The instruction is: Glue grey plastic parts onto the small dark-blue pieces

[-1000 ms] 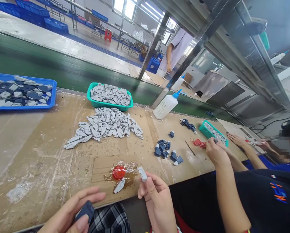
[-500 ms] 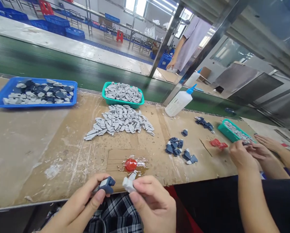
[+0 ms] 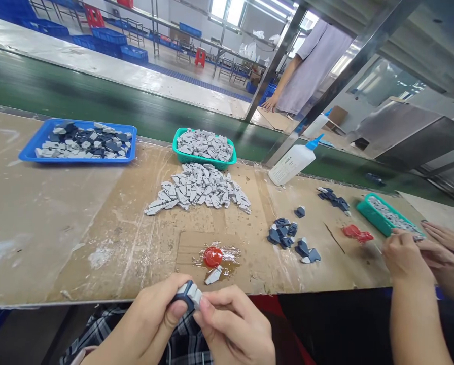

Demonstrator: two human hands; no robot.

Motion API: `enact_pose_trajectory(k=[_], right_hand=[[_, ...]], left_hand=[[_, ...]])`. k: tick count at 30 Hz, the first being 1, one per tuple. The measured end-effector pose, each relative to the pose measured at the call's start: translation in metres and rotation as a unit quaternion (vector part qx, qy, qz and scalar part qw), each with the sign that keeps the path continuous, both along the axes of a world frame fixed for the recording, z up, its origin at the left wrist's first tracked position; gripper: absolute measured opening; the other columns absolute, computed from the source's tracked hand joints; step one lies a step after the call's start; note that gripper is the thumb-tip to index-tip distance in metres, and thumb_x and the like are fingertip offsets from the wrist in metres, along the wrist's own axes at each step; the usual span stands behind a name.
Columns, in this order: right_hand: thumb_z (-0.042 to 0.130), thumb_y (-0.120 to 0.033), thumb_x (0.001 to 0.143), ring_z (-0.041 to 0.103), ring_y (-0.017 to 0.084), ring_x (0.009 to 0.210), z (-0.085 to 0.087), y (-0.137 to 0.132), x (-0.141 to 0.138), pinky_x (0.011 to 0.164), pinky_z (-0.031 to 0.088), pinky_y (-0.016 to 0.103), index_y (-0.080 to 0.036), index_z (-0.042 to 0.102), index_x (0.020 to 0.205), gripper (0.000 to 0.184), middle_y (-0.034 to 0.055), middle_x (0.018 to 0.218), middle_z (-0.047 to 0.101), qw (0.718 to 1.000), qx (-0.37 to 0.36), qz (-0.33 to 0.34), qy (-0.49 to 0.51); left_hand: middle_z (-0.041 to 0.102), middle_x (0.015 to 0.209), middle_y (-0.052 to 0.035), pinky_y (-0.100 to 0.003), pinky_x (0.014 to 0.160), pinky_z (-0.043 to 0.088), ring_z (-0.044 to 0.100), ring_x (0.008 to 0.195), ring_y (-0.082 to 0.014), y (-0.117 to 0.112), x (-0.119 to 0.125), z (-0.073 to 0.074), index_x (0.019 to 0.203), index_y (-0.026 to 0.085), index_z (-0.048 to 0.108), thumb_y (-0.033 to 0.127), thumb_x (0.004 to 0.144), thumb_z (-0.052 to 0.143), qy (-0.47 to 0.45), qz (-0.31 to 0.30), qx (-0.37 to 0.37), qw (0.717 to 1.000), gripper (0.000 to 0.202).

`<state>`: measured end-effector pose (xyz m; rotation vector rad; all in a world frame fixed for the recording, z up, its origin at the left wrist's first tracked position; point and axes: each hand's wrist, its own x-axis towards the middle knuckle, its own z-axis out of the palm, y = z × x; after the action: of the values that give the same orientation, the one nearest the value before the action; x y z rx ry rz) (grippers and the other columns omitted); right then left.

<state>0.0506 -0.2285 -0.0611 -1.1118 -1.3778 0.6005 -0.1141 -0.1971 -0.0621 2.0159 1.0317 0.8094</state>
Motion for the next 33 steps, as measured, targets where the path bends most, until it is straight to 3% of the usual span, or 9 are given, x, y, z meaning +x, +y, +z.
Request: enact_pose_trajectory(k=[5, 12, 15, 18, 21, 23, 26, 29, 33], right_hand=[[0.065, -0.013, 0.086, 0.061, 0.013, 0.061, 0.009, 0.006, 0.002, 0.053, 0.05, 0.022, -0.022, 0.075, 0.083, 0.015, 0.0043, 0.074, 0.067, 0.998, -0.039, 0.018, -0.039], [0.053, -0.015, 0.093, 0.059, 0.013, 0.059, 0.014, 0.004, 0.012, 0.051, 0.047, 0.021, -0.023, 0.076, 0.089, 0.024, 0.0063, 0.074, 0.066, 0.984, -0.043, 0.065, -0.16], [0.054, -0.013, 0.092, 0.059, 0.013, 0.06, 0.02, 0.009, 0.014, 0.054, 0.049, 0.021, -0.017, 0.075, 0.083, 0.022, 0.008, 0.075, 0.065, 0.981, -0.045, 0.1, -0.16], [0.056, -0.011, 0.091, 0.062, 0.015, 0.064, 0.018, 0.011, 0.01, 0.057, 0.051, 0.022, -0.014, 0.075, 0.083, 0.021, 0.0102, 0.077, 0.066, 0.987, -0.054, 0.095, -0.122], [0.062, -0.01, 0.087, 0.065, 0.015, 0.068, 0.011, 0.01, 0.008, 0.061, 0.053, 0.023, -0.018, 0.076, 0.088, 0.016, 0.0088, 0.08, 0.069, 0.993, -0.057, 0.082, -0.057], [0.067, -0.009, 0.084, 0.067, 0.015, 0.07, 0.008, 0.01, 0.009, 0.063, 0.055, 0.023, -0.023, 0.077, 0.092, 0.019, 0.0064, 0.082, 0.071, 0.995, -0.056, 0.079, -0.012], [0.072, -0.011, 0.081, 0.068, 0.014, 0.067, 0.01, 0.011, 0.013, 0.061, 0.055, 0.021, -0.028, 0.078, 0.094, 0.022, 0.0032, 0.078, 0.072, 0.994, -0.059, 0.089, 0.032], [0.076, -0.018, 0.079, 0.068, 0.014, 0.066, 0.012, 0.012, 0.014, 0.06, 0.056, 0.022, -0.028, 0.078, 0.099, 0.022, 0.0035, 0.079, 0.072, 0.995, -0.053, 0.081, 0.033], [0.077, -0.022, 0.079, 0.069, 0.017, 0.075, 0.013, 0.012, 0.013, 0.067, 0.058, 0.025, -0.026, 0.075, 0.107, 0.029, 0.0067, 0.093, 0.072, 0.995, -0.032, 0.09, 0.0]], left_hand=[[0.066, 0.093, 0.0013, -0.015, 0.076, 0.047, 0.063, 0.087, -0.0151, -0.006, 0.012, 0.004, 0.119, 0.027, 0.053, 0.039, 0.101, 0.035, -0.031, 0.067, -0.158, 0.985, 0.028], [0.064, 0.094, -0.0032, -0.022, 0.082, 0.045, 0.059, 0.093, -0.0213, -0.009, 0.014, 0.004, 0.125, 0.025, 0.055, 0.048, 0.098, 0.041, -0.063, 0.072, -0.266, 0.959, 0.038], [0.06, 0.093, -0.0036, -0.023, 0.079, 0.046, 0.057, 0.088, -0.02, -0.01, 0.02, 0.001, 0.127, 0.023, 0.051, 0.051, 0.097, 0.039, -0.08, 0.094, -0.287, 0.95, 0.043], [0.061, 0.086, -0.0022, -0.022, 0.071, 0.047, 0.058, 0.08, -0.0192, -0.007, 0.023, 0.003, 0.117, 0.023, 0.058, 0.052, 0.097, 0.04, -0.106, 0.105, -0.277, 0.949, 0.04], [0.066, 0.099, -0.0029, -0.021, 0.083, 0.047, 0.06, 0.094, -0.0207, -0.001, 0.015, 0.008, 0.115, 0.025, 0.061, 0.05, 0.097, 0.042, -0.082, 0.074, -0.243, 0.964, 0.036], [0.065, 0.113, -0.0026, -0.021, 0.093, 0.045, 0.059, 0.107, -0.0208, 0.003, 0.004, 0.01, 0.125, 0.029, 0.057, 0.046, 0.097, 0.046, -0.048, 0.047, -0.229, 0.971, 0.035], [0.067, 0.109, -0.0011, -0.02, 0.089, 0.049, 0.064, 0.101, -0.0186, 0.007, -0.009, 0.012, 0.127, 0.032, 0.055, 0.041, 0.094, 0.055, -0.049, 0.018, -0.252, 0.966, 0.034], [0.068, 0.092, 0.0002, -0.017, 0.072, 0.052, 0.065, 0.079, -0.0141, 0.007, -0.008, 0.013, 0.108, 0.028, 0.064, 0.042, 0.091, 0.06, -0.134, 0.028, -0.327, 0.935, 0.022], [0.069, 0.083, 0.0013, -0.017, 0.061, 0.052, 0.066, 0.07, -0.0126, 0.006, 0.004, 0.016, 0.101, 0.024, 0.061, 0.046, 0.086, 0.067, -0.296, 0.022, -0.462, 0.836, 0.027]])
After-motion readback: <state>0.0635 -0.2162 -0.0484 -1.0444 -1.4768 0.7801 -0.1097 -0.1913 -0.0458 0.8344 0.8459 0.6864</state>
